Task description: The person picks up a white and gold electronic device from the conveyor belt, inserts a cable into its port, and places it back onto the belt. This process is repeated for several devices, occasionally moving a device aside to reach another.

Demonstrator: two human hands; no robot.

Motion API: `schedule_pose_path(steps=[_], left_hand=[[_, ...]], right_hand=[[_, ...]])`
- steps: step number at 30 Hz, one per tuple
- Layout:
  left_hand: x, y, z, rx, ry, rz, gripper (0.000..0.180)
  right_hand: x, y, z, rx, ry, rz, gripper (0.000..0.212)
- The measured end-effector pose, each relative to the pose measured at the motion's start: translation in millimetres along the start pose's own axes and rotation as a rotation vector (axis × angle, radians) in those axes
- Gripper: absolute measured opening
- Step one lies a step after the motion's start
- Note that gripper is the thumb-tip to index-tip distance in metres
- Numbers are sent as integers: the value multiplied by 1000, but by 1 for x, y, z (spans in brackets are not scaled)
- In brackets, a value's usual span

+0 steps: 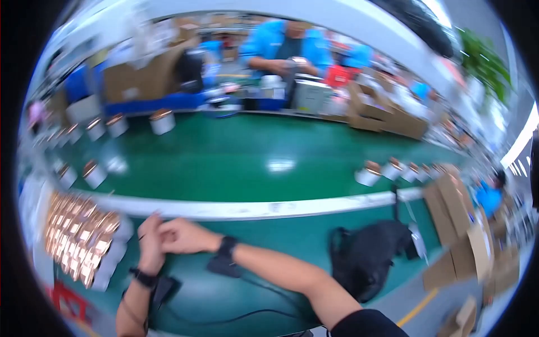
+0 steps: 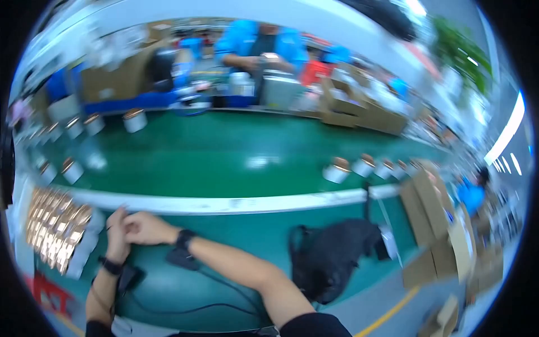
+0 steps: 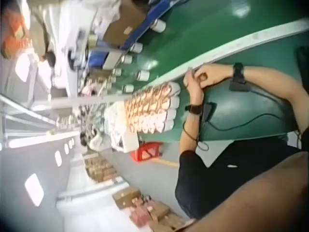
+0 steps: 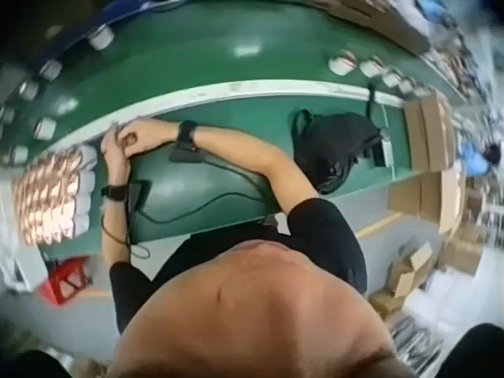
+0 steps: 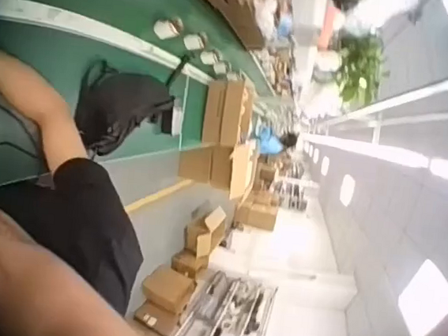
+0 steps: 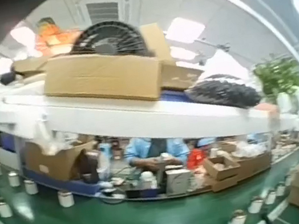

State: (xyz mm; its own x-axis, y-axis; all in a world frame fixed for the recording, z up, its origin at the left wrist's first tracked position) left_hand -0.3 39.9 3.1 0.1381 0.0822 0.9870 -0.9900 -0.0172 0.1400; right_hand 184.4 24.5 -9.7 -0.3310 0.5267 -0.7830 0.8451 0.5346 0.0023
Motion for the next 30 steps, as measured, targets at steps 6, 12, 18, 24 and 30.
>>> schedule_pose_path(steps=[6,12,18,24,30], left_hand=[[-98,-140,63,20,196,305,27],[-95,-149,76,2,191,454,32],[-86,-159,78,-6,215,469,33],[-88,-166,63,56,202,506,33],[-99,-155,63,-103,344,517,33]], right_hand=[[8,30,114,-178,-224,161,16],[13,28,121,-221,-322,190,13],[15,35,122,-206,-317,226,14],[10,46,111,-206,-324,156,10],[36,61,99,-133,-424,-251,20]])
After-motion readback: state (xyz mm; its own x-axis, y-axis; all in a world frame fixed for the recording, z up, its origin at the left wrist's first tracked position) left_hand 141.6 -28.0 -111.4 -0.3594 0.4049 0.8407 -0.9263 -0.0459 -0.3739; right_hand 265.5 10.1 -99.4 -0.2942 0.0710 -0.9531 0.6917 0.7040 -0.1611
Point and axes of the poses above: each hand's wrist, its own z-axis away from the middle knuckle, its own y-axis out of the back of the hand, x = y × z, the point moved 4 cm from there along -z, towards the middle knuckle, and after that the axes turned 9 degrees about y, right-handed, at the moved point
